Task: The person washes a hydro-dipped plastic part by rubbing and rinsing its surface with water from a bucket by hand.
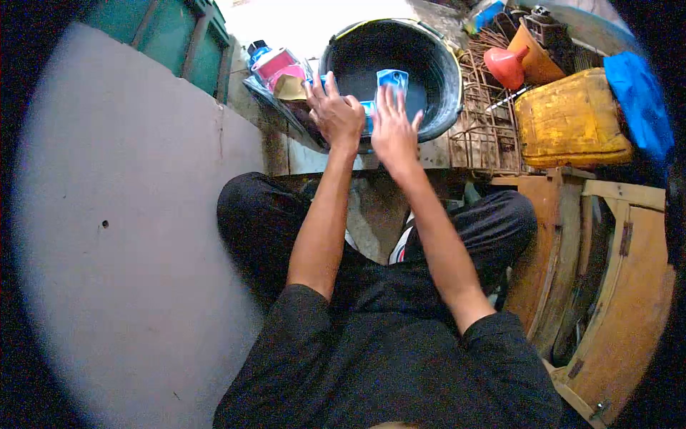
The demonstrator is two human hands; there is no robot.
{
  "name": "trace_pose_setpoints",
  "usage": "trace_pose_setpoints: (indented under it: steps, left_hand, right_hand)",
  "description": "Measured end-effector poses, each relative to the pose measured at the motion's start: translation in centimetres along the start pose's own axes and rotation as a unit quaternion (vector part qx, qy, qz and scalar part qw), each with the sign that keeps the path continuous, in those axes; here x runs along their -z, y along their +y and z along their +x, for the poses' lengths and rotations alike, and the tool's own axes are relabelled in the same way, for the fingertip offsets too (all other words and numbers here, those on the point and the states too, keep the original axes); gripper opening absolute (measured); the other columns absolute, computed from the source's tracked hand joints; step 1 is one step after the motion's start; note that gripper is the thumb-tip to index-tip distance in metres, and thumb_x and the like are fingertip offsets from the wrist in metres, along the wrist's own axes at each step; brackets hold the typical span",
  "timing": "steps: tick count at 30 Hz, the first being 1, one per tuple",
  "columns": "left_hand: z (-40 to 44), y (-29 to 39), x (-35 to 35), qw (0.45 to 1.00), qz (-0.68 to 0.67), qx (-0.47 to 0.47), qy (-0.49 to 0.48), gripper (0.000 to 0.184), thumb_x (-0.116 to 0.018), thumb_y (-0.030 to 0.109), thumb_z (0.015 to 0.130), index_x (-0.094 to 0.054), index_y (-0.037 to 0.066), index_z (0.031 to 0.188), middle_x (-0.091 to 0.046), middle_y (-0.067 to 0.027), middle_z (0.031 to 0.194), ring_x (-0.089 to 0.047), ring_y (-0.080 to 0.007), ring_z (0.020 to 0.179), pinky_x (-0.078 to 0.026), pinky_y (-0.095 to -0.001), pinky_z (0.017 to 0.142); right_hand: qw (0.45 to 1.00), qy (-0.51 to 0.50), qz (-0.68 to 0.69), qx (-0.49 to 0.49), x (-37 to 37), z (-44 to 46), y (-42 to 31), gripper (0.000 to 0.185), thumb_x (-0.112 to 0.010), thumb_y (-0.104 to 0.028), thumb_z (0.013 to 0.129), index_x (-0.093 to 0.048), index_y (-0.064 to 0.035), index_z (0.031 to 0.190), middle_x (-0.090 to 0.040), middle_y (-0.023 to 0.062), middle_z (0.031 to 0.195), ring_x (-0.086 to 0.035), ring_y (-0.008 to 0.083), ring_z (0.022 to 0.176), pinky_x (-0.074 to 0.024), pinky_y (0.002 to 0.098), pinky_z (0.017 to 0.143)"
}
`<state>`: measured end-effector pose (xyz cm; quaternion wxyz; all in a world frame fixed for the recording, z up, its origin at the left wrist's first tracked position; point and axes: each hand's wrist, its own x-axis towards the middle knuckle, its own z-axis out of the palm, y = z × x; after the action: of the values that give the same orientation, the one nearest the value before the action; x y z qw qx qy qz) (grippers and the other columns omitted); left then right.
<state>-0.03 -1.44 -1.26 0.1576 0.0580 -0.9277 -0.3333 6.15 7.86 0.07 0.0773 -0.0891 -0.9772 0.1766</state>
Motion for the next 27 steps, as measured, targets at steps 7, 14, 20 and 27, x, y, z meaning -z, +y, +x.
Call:
trace_pose_setpoints:
  steps: [7,14,20,27]
  left_hand:
    - [-0.1,-0.3,-0.4,1.0,0.003,-0.014,0.025,0.055,-0.056,0.012,0.079,-0.051,0.004,0.133,-0.041,-0.0178,0.145,-0.032,-0.0385,0.14,-0.037,-0.057,0.105]
    - [-0.1,-0.3,-0.5,1.0,-0.014,-0.016,0.016,0.057,-0.057,0.014,0.079,-0.051,0.006,0.135,-0.04,-0.0187,0.146,-0.031,-0.0388,0.14,-0.036,-0.0599,0.104]
    - [-0.1,0.0,0.0,1.0,-0.01,-0.004,0.012,0.056,-0.056,0.013,0.08,-0.051,0.005,0.135,-0.039,-0.0179,0.147,-0.03,-0.0386,0.141,-0.037,-0.0576,0.105]
    - [0.0,-0.2,-0.2,1.0,0.001,-0.011,0.011,0.055,-0.055,0.014,0.08,-0.052,0.004,0.134,-0.04,-0.019,0.146,-0.03,-0.0396,0.14,-0.038,-0.0578,0.104]
  right_hand:
    - [1.0,-0.004,0.007,-0.004,-0.1,-0.1,0.2,0.053,-0.032,-0.036,0.103,-0.033,-0.0123,0.151,-0.028,0.0058,0.159,-0.024,0.0311,0.146,-0.0117,0.0738,0.109]
    - [1.0,-0.009,0.014,-0.007,-0.2,2.3,0.9,0.055,-0.034,-0.038,0.102,-0.033,-0.0105,0.15,-0.028,0.0065,0.158,-0.025,0.0307,0.146,-0.0152,0.0723,0.109]
    - [0.999,-0.029,0.0,-0.016,0.9,-3.7,0.0,0.054,-0.034,-0.035,0.103,-0.031,-0.0112,0.151,-0.028,0.0056,0.159,-0.024,0.0296,0.147,-0.0074,0.0726,0.11]
    - [0.999,-0.003,0.008,-0.035,0.4,3.2,1.0,0.055,-0.035,-0.037,0.102,-0.032,-0.0102,0.15,-0.03,0.0062,0.158,-0.025,0.03,0.146,-0.0072,0.0747,0.108]
